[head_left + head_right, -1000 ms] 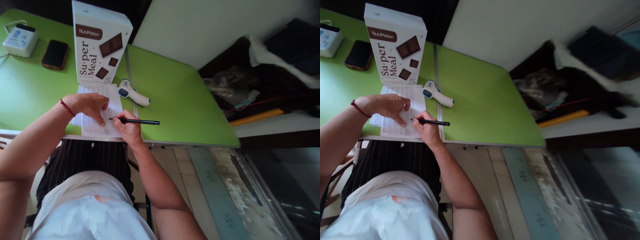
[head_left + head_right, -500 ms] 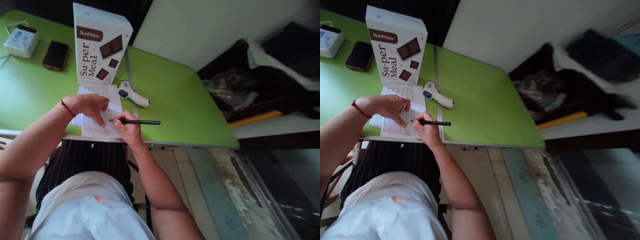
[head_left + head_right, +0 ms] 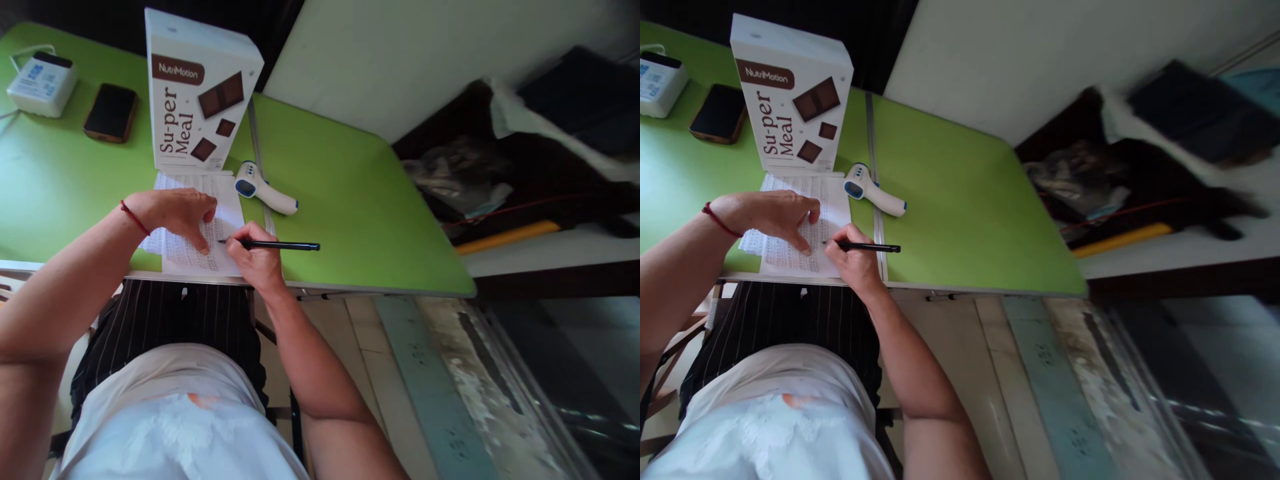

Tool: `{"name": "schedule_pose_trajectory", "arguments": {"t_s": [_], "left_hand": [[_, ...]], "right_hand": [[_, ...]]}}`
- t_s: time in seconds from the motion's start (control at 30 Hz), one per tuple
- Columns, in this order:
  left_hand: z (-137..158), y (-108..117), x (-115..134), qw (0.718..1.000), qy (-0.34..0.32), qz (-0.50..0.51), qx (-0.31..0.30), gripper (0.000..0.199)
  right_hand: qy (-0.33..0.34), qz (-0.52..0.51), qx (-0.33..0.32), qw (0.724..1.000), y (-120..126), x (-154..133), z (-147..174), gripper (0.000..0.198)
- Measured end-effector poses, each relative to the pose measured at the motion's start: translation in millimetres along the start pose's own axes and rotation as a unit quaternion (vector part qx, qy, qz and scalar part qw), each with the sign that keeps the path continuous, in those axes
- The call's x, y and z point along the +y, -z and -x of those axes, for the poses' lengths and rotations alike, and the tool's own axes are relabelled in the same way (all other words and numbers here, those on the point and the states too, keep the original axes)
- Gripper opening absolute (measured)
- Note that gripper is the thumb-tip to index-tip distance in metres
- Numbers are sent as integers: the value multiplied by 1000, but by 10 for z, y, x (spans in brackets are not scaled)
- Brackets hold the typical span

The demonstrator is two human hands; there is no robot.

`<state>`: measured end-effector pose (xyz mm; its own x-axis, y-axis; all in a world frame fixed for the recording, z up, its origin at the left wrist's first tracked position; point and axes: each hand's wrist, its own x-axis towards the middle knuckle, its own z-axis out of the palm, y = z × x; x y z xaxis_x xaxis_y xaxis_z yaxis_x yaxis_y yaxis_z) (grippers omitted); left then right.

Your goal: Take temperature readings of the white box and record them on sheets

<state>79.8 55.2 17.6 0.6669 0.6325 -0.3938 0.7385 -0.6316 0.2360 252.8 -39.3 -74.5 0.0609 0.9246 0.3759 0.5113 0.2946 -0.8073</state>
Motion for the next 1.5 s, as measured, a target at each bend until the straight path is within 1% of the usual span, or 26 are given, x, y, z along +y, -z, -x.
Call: {"name": "schedule_pose_trajectory", "arguments": {"t_s": [0.17,0.33,0.43,0.63,0.83,1.27,1.5], "left_hand": [[-2,-2,-3,1000,3,-7,-3,71],[11,8,7,1000,-3,-2,-5,71],[6,8,3,1000,-2,-7,-10,72],[-9,-1,-24,1000,-10,-1,-10,78],[-17,-10,-36,1000,-12,-9,-5,76],[-30,-23,-46,1000,-7,-2,-4,78],[-36,-27,-60,1000,-15,-9,-7,76]], "right_hand": [[6,-4,4,1000,7,-6,-3,21],[-7,-3,16,1000,10,-11,-4,18],[-8,-3,12,1000,4,-11,3,18],[6,-25,45,999,-8,-11,6,16],[-2,-28,31,999,-12,-26,-8,18],[-7,-21,31,999,-9,-18,-8,17],[-18,-14,74,997,-10,-20,6,15]]}}
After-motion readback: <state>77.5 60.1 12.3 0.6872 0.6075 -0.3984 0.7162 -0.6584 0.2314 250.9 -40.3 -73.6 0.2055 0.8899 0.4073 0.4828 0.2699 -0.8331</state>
